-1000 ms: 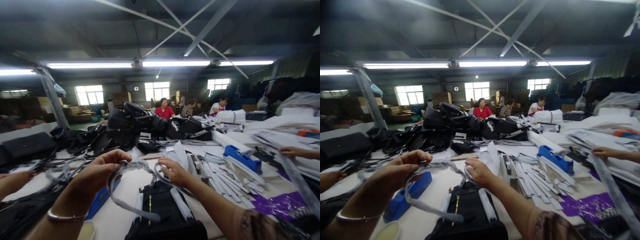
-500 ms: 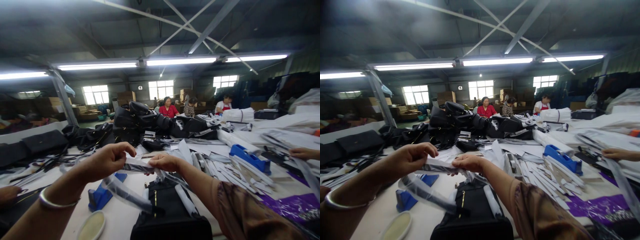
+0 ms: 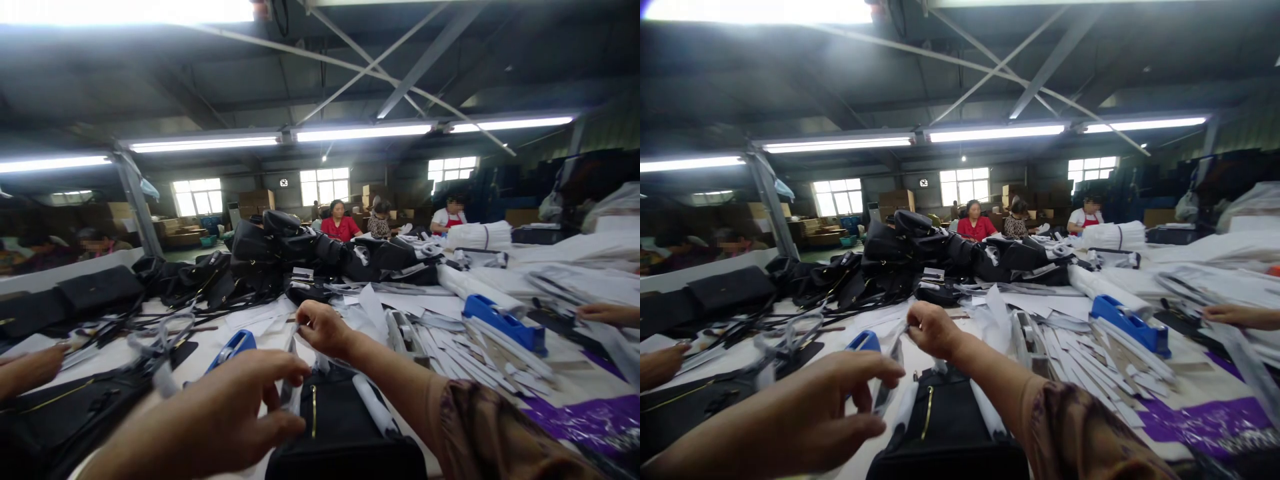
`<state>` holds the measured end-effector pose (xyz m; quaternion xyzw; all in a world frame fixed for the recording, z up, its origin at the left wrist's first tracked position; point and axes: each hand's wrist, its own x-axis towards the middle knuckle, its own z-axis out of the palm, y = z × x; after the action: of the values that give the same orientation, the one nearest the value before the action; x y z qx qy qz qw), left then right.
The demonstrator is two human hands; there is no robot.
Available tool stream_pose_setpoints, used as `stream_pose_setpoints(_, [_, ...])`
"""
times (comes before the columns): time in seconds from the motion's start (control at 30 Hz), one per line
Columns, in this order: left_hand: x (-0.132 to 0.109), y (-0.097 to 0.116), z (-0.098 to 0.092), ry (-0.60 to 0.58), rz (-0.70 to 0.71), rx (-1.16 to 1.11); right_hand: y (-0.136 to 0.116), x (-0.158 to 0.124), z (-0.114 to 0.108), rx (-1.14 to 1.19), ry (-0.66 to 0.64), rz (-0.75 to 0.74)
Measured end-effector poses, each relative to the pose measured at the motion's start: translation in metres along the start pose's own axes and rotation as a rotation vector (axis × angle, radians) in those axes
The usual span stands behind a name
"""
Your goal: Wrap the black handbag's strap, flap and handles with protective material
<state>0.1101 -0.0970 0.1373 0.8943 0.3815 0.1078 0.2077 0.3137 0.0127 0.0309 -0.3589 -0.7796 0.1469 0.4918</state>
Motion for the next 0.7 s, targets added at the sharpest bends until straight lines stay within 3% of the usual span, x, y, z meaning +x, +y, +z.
stream_pose_setpoints(0.03, [0.005, -0.009, -0.002, 0.064, -0.017, -0.112, 0.001, -0.001, -0.001, -0.006, 0.028, -0.005])
stream_pose_setpoints(0.13, [0.030, -0.037, 0.003, 0.472, -0.105, -0.296, 0.002, -0.002, -0.004, -0.004, 0.093, -0.007])
stream_pose_setpoints(0.17, [0.038, -0.044, 0.010, 0.505, -0.144, -0.390, 0.001, -0.002, -0.004, 0.000, 0.108, -0.008])
stream_pose_setpoints(0.2, [0.044, -0.050, 0.019, 0.436, -0.192, -0.563, 0.000, -0.003, -0.005, 0.004, 0.120, -0.011])
stream_pose_setpoints(0.3, [0.053, -0.057, 0.054, 0.070, -0.241, -1.053, -0.001, -0.006, -0.006, 0.015, 0.141, -0.010])
stream_pose_setpoints(0.37, [0.052, -0.057, 0.071, 0.029, -0.204, -1.139, -0.001, -0.009, -0.007, 0.025, 0.140, 0.005])
stream_pose_setpoints(0.47, [0.050, -0.055, 0.071, 0.156, -0.207, -0.919, 0.000, -0.014, -0.011, 0.070, 0.087, 0.048])
stream_pose_setpoints(0.6, [0.044, -0.054, 0.035, 0.298, -0.228, -0.524, 0.004, -0.014, -0.017, 0.197, -0.179, 0.113])
stream_pose_setpoints(0.7, [0.036, -0.053, 0.008, 0.512, -0.095, -0.074, 0.011, -0.011, -0.017, 0.271, -0.432, 0.142])
